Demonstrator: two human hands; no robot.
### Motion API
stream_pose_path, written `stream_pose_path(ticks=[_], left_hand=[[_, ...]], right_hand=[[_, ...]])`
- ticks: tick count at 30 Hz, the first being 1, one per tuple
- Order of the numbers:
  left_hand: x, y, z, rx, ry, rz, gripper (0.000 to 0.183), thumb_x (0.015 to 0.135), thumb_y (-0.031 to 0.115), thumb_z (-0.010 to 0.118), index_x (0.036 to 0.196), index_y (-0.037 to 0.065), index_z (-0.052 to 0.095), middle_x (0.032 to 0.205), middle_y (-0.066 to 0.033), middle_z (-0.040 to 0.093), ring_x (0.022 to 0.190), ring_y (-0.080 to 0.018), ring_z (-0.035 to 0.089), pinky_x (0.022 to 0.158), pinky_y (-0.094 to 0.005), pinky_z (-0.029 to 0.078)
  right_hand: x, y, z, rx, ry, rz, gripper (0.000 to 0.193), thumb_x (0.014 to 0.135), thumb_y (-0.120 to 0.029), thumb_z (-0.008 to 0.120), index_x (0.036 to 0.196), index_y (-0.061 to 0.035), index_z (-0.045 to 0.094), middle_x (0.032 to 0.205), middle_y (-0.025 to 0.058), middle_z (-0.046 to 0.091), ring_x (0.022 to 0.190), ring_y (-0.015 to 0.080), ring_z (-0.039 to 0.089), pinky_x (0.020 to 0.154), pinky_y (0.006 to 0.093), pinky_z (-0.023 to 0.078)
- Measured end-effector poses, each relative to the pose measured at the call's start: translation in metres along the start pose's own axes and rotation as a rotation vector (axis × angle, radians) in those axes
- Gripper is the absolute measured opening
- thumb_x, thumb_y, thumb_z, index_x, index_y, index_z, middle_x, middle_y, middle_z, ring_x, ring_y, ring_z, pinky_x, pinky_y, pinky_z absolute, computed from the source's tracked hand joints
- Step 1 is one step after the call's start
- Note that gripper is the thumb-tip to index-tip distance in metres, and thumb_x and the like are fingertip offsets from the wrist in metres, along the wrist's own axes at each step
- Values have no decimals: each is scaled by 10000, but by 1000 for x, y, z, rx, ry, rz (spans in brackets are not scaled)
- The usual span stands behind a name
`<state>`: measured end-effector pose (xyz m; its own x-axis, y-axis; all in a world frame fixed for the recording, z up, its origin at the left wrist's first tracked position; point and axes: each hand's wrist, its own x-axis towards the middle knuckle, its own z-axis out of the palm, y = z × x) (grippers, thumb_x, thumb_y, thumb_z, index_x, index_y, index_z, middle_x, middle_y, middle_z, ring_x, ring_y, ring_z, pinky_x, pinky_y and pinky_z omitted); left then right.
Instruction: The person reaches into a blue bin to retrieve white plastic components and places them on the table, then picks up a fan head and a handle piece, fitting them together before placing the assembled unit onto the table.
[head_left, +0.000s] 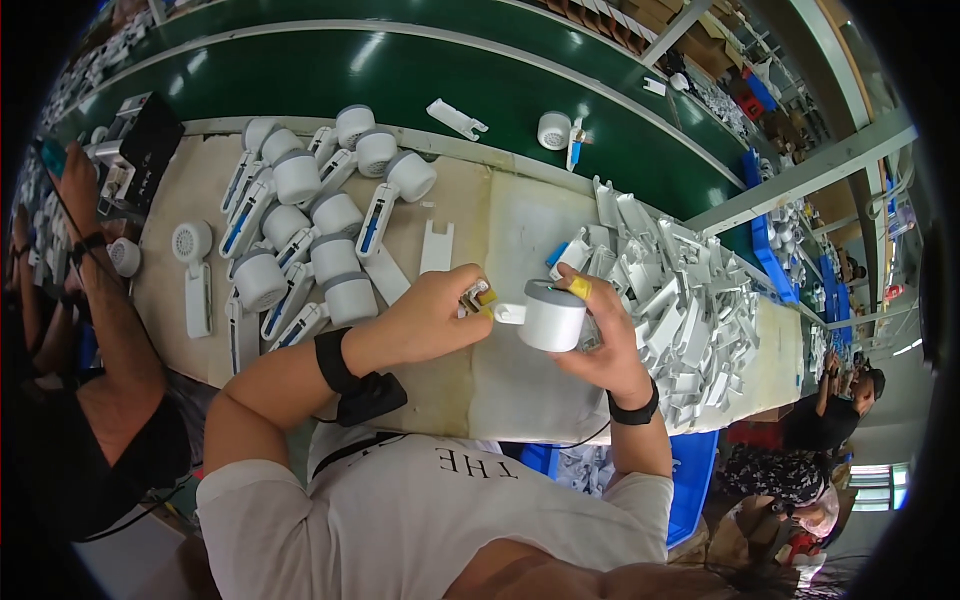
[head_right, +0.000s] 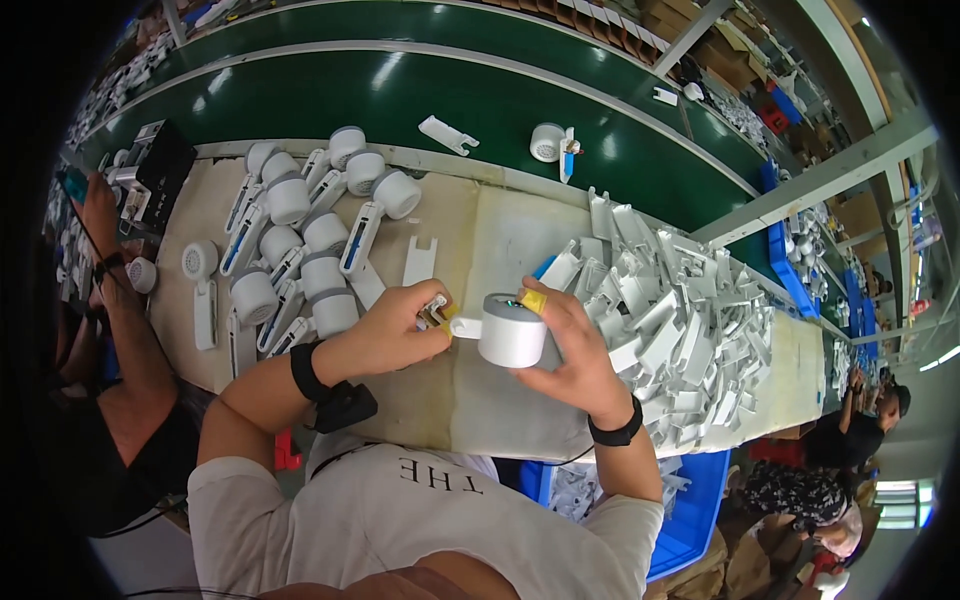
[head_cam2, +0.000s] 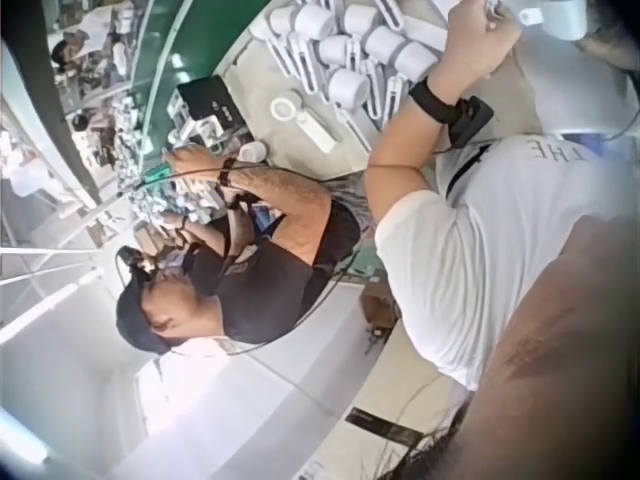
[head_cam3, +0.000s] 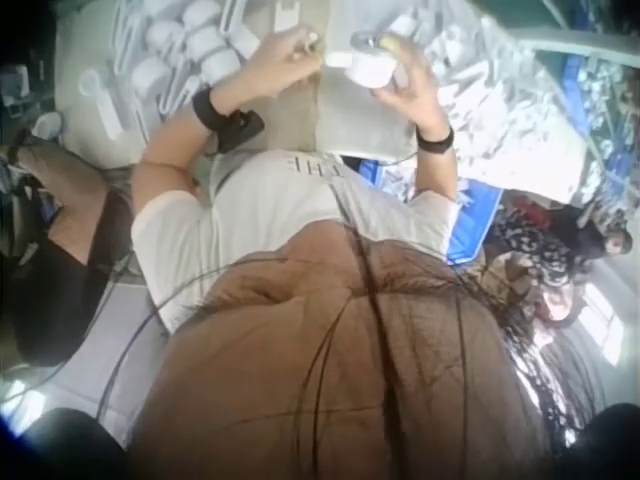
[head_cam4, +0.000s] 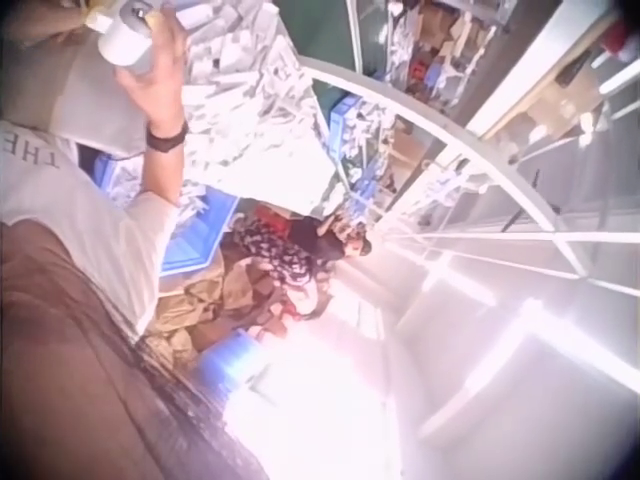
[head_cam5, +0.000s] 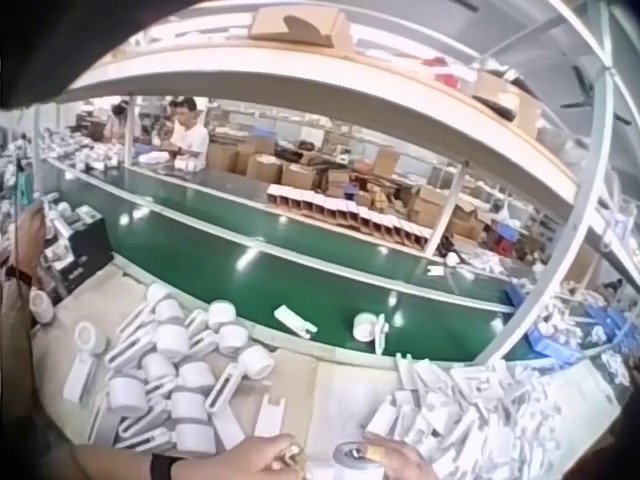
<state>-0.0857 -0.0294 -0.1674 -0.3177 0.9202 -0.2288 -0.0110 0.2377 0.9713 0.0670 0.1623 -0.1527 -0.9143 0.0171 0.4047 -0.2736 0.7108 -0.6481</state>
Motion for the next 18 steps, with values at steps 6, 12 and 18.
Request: stream_pose_path(ticks=[6, 12, 18], left_hand=[[4, -8, 12, 387, 49, 184, 310, 713, 145, 614, 939, -17, 479, 687, -157, 569, 591, -238, 580, 532, -327, 442], [1, -21, 12, 516, 33, 171, 338, 702, 143, 622, 959, -28, 485, 743, -189, 580, 665, -315, 601, 569, -364, 450], [-14, -20, -11, 56, 18, -11, 264, 834, 188, 552, 991, -15, 489, 768, -118, 603, 612, -202, 594, 566, -301, 463]], right_hand=[[26, -18, -27, 88, -210, 84, 523, 699, -167, 731, 1180, -69, 553, 1096, 153, 497, 967, 262, 507, 817, 341, 420], [48, -19, -17, 96, -467, 298, 459, 747, -167, 701, 1184, -132, 565, 1054, 102, 510, 913, 233, 527, 802, 304, 425], [77, 9, 11, 276, -495, 229, 453, 749, -139, 699, 1181, -119, 567, 1003, 81, 535, 897, 192, 532, 789, 286, 425]])
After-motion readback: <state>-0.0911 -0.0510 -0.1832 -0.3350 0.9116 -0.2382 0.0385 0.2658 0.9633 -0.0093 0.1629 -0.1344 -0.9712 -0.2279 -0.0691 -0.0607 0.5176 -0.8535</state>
